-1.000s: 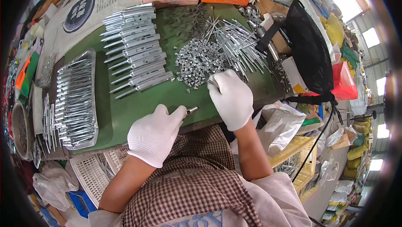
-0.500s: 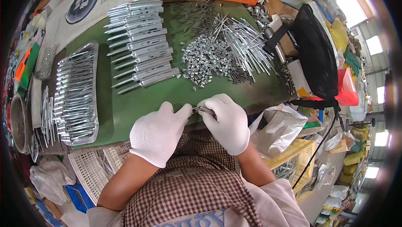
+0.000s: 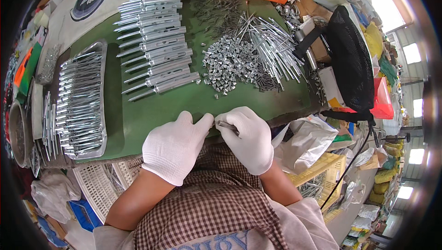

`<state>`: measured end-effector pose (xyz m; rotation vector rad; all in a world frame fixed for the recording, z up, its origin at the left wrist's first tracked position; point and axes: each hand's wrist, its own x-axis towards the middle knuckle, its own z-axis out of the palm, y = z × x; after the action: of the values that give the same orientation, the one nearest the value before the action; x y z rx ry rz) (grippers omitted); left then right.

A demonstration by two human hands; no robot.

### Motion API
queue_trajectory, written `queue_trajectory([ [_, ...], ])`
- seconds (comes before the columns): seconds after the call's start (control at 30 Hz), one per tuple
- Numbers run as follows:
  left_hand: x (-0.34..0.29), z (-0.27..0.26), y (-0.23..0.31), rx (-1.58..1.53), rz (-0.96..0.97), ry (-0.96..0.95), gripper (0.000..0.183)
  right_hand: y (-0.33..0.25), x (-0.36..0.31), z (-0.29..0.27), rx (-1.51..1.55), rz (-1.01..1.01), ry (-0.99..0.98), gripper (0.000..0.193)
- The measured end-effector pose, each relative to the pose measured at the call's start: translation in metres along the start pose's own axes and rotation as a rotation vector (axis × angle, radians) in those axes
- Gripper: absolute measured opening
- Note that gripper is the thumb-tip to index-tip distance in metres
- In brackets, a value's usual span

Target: The person puts on a pair of white gloves by hand and assembles metal components by inserting small pins and fasteners into metal rods.

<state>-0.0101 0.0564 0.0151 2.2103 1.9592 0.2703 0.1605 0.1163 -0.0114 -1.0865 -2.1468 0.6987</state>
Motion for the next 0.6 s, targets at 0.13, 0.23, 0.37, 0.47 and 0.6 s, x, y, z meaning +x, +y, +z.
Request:
queue_trajectory([
  [0.13,-0.002,0.004,-0.002,0.014,0.023,0.038,0.027,0.004,0.002,0.002,-0.022,-0.011,-0.026,0.011],
  [0.23,-0.008,0.012,-0.005,0.050,0.051,0.120,0.037,0.001,0.005,-0.004,-0.057,0.045,-0.101,0.011],
  [0.37,-0.006,0.004,-0.003,0.143,0.062,0.068,0.040,0.004,0.009,-0.008,0.003,0.025,-0.130,0.019],
  [0.47,-0.004,0.001,-0.001,0.103,0.028,-0.006,0.040,-0.001,0.020,-0.021,0.334,0.108,-0.139,0.032],
  [0.6,-0.003,0.000,0.001,0.065,0.019,-0.022,0.040,-0.002,0.029,-0.002,1.262,0.404,0.054,0.051],
])
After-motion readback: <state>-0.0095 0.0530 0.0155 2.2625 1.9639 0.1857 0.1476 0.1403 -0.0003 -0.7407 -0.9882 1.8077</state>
